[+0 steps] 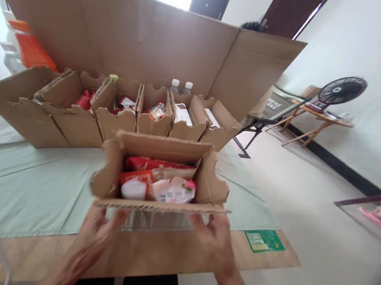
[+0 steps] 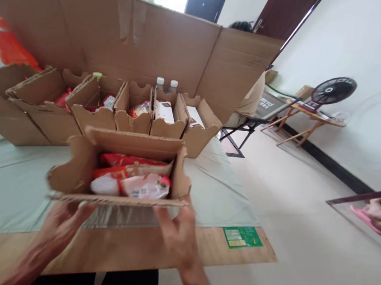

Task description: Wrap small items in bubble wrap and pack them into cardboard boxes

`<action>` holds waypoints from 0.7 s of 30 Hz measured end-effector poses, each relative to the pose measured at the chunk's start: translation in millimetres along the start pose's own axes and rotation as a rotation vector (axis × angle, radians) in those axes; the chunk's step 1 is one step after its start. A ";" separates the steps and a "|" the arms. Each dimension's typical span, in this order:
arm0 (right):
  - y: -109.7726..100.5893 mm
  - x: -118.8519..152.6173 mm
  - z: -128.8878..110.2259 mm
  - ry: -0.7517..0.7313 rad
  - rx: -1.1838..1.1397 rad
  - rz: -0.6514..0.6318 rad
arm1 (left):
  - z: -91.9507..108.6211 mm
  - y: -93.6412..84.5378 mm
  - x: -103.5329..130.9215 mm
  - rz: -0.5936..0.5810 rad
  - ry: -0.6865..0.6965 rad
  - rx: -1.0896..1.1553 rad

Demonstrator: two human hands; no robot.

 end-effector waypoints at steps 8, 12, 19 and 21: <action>42.4 -60.0 -47.9 -0.081 -0.248 -0.027 | 75.1 -58.4 -36.9 0.341 0.098 0.022; -19.5 -48.4 -36.0 -0.133 -0.278 0.213 | 92.9 6.2 -34.5 0.107 0.217 0.199; 11.7 -5.7 1.7 0.035 -0.218 -0.020 | 32.2 -0.2 44.5 0.101 -0.071 0.117; 22.5 -22.4 7.2 0.006 -0.266 -0.046 | 34.1 0.7 43.4 0.097 -0.064 0.105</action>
Point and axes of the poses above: each hand's wrist, its own x-axis away from the middle knuckle, its own y-axis out of the palm, z = x × y, the point moved 7 cm from there along -x, towards the middle knuckle, and after that the axes turned 4 degrees about -x, right-handed, at the moved point
